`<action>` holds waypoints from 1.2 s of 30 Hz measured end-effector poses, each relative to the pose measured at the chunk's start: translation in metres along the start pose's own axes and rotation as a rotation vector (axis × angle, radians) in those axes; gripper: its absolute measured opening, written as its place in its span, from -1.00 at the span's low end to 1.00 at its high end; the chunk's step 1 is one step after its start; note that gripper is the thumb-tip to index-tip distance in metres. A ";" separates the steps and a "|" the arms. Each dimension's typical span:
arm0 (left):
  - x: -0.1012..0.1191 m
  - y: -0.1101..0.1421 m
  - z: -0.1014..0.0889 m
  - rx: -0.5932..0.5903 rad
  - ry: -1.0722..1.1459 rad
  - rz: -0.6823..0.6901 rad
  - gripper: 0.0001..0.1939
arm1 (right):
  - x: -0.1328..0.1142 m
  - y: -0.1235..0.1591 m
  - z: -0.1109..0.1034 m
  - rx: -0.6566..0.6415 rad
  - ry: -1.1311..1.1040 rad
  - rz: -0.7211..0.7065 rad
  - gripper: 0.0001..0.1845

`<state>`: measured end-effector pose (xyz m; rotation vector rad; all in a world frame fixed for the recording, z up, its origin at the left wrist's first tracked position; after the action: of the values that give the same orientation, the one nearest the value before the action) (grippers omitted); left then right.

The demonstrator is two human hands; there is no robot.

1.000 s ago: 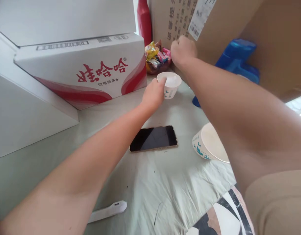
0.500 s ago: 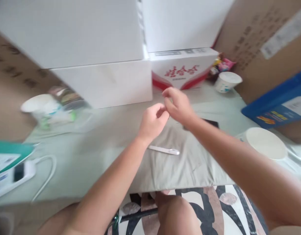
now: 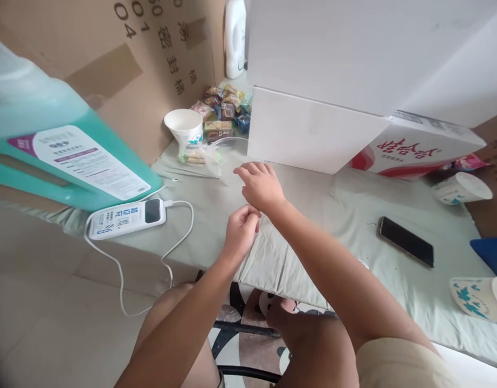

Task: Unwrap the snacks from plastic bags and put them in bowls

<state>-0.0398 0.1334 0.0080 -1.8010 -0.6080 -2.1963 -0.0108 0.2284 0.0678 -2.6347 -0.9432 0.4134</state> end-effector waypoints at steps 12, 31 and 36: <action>0.005 -0.025 -0.027 0.005 0.216 -0.200 -0.84 | 0.078 0.104 -0.053 -0.003 0.273 -0.050 -0.64; -0.032 -0.040 -0.054 0.311 0.760 -0.690 -0.87 | -0.058 -0.201 0.088 -0.110 0.215 -0.122 -0.62; -0.034 -0.037 -0.050 0.304 0.801 -0.773 -0.85 | -0.049 -0.170 0.037 0.044 0.278 -0.109 -0.64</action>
<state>-0.0928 0.1405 -0.0392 -0.4386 -1.4608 -2.7653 -0.1566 0.3288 0.1067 -2.5018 -0.9668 0.0381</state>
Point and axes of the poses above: each hand's wrist, its own y-axis away from the middle knuckle, its own z-axis out of the palm, x = y × z, the point moved 10 cm from there along -y, towards the middle knuckle, and after that the axes turned 11 degrees about x, right-handed, at the moved point
